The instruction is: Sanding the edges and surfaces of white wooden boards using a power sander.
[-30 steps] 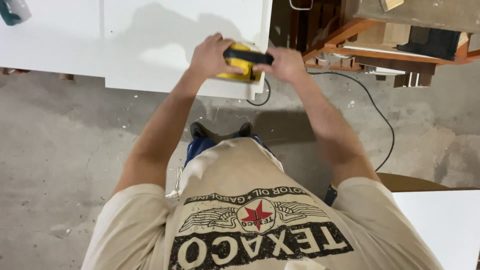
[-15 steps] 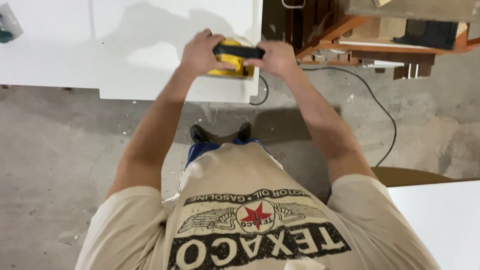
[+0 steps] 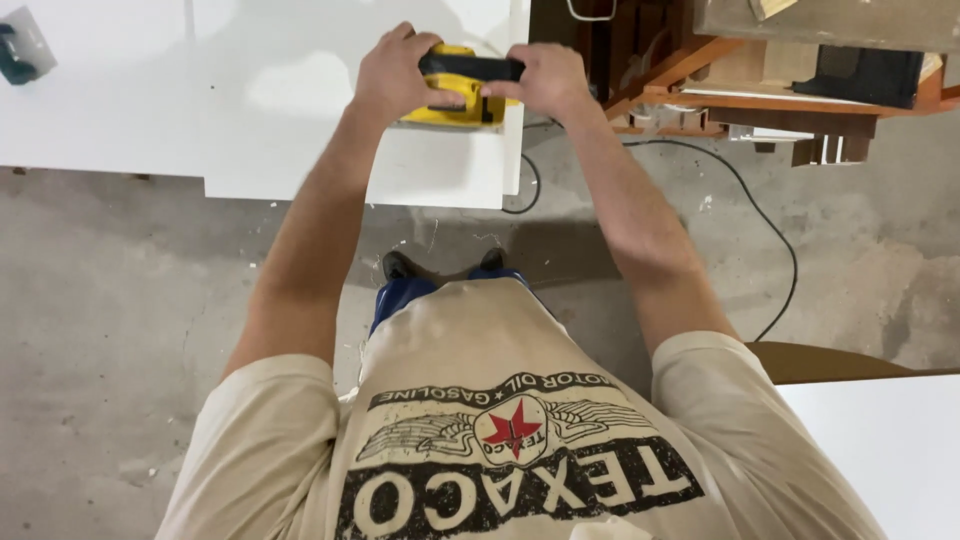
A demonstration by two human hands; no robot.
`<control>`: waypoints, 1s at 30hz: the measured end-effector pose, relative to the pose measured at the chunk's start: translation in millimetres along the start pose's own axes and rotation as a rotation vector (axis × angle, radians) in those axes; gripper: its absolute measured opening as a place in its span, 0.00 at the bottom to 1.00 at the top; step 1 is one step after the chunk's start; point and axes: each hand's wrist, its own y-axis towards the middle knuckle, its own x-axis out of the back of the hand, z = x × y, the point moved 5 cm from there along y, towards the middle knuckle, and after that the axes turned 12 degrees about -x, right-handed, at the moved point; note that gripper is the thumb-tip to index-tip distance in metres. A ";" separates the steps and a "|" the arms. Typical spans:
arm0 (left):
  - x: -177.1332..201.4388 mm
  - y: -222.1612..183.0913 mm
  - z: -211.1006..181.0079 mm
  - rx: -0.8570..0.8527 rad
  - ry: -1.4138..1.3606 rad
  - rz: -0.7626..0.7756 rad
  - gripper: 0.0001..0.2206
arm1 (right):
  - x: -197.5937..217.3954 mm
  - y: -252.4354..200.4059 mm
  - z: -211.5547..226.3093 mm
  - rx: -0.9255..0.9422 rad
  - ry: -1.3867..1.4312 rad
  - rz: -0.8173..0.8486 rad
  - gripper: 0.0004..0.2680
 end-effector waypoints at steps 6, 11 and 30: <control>-2.1 -15.5 -14.9 0.072 -0.012 0.038 0.35 | 2.2 -9.6 3.7 -0.018 -0.007 0.119 0.20; 0.6 -5.0 -12.3 0.080 -0.011 -0.010 0.37 | 2.1 1.0 -6.0 0.132 -0.011 -0.117 0.22; 7.9 -24.0 -16.0 0.133 -0.019 0.066 0.36 | 9.4 -11.0 23.9 -0.082 -0.024 0.237 0.20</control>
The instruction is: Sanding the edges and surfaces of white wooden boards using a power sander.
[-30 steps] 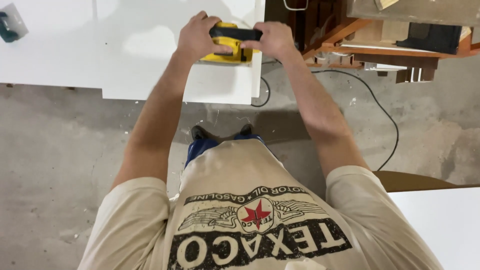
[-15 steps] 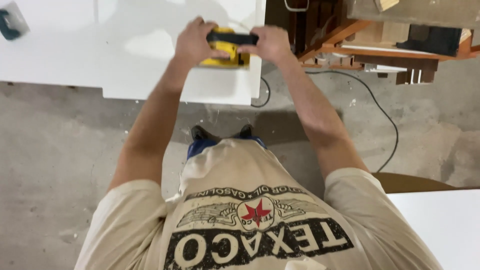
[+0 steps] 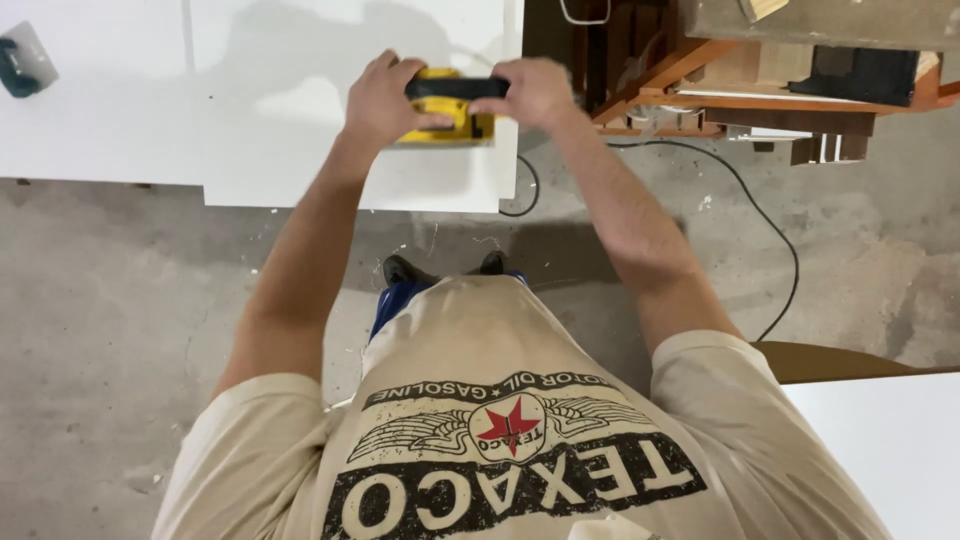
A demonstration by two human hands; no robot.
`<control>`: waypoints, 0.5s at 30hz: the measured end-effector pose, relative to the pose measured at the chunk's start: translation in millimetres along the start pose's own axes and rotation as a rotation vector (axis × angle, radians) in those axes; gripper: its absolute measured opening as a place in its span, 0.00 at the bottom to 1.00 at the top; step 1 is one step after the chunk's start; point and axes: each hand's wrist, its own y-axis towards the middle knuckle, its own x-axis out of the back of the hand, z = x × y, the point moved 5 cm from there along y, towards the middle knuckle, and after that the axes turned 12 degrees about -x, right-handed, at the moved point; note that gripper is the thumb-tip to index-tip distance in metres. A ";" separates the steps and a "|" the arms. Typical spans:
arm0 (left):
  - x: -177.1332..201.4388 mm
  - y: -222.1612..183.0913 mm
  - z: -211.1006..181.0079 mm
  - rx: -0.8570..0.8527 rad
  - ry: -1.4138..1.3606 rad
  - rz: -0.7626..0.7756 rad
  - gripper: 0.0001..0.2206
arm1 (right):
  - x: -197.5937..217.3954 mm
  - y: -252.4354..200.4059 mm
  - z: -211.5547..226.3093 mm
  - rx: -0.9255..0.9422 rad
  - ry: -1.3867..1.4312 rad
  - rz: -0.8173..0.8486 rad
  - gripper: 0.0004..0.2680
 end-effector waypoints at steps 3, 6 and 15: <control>1.5 16.2 6.3 0.032 0.002 -0.009 0.35 | 3.6 24.5 -12.8 0.045 0.008 -0.101 0.20; 7.3 17.5 15.3 0.001 0.001 -0.057 0.34 | 7.7 31.5 -4.2 0.079 0.028 -0.187 0.23; 4.4 28.8 9.6 0.052 0.005 -0.081 0.33 | 16.3 43.0 -14.9 0.047 0.003 -0.118 0.24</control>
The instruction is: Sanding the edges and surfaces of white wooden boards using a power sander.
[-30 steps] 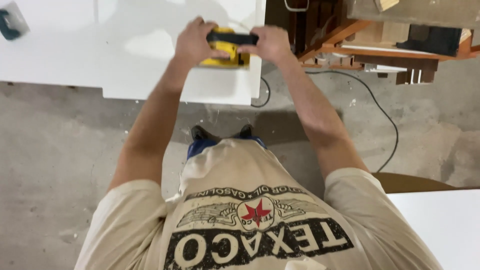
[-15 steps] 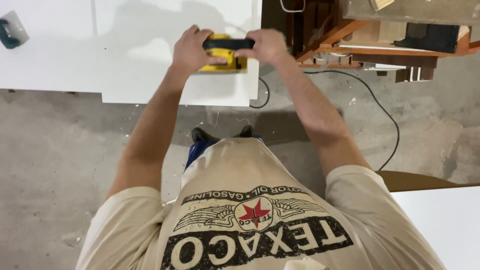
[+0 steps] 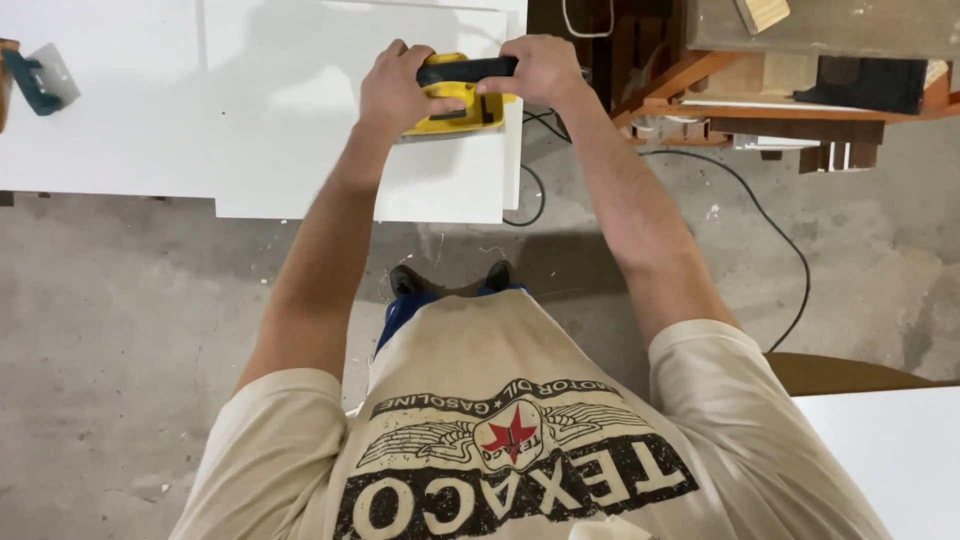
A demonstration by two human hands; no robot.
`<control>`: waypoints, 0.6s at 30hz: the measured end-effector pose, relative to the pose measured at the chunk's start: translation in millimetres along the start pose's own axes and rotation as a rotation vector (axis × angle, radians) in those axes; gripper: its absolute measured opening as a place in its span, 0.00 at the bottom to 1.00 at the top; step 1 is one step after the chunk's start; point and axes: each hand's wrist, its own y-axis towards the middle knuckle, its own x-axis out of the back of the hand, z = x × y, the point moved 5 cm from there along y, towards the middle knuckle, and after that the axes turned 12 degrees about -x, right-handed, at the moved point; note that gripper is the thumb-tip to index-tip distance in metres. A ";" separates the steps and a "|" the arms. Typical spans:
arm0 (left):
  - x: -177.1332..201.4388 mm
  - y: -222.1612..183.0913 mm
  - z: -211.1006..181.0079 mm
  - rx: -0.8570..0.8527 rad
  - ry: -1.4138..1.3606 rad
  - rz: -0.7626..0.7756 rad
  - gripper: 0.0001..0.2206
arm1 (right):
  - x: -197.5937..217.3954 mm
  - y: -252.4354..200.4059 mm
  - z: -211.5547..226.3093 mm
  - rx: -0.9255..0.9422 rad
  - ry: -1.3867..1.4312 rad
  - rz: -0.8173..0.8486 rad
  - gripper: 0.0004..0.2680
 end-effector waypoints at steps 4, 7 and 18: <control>6.3 3.6 6.0 -0.005 -0.014 0.028 0.33 | -2.0 5.9 5.1 -0.025 0.016 0.007 0.24; 9.5 -3.6 14.3 -0.049 -0.007 0.048 0.34 | -6.9 -7.6 13.8 -0.024 0.067 0.028 0.24; -9.0 -31.7 -2.3 -0.050 -0.023 -0.028 0.36 | -21.6 -19.6 0.5 0.034 0.019 0.020 0.23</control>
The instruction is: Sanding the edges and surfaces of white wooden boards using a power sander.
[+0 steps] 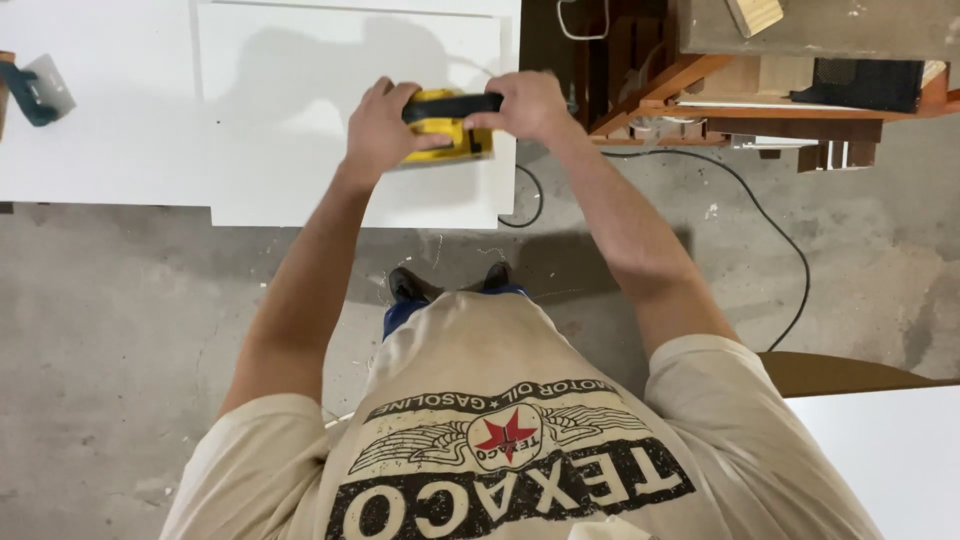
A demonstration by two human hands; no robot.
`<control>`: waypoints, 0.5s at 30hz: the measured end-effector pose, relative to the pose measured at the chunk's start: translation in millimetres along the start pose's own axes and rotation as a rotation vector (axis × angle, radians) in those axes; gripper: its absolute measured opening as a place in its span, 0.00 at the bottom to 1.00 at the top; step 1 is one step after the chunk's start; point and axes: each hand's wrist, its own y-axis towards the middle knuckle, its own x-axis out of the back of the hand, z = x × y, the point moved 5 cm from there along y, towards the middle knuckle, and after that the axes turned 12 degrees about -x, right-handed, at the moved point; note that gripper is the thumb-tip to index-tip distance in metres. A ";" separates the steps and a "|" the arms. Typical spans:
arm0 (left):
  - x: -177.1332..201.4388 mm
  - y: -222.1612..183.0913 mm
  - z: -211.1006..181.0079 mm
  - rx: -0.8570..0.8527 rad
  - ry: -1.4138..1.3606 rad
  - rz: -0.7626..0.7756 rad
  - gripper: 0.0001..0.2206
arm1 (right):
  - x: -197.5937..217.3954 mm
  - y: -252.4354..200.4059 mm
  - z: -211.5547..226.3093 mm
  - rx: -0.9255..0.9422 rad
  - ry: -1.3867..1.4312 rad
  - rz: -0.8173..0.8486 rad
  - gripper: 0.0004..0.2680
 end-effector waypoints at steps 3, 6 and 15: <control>-0.2 -2.6 -3.8 -0.034 0.012 -0.040 0.36 | 3.6 -3.8 3.1 0.007 -0.010 0.030 0.24; 2.8 11.1 -7.2 0.012 -0.007 -0.002 0.34 | 7.6 1.3 -5.1 -0.031 -0.010 -0.002 0.23; -4.1 -4.0 -6.7 -0.012 0.005 0.009 0.33 | -8.1 -11.0 -4.5 -0.020 -0.039 -0.044 0.24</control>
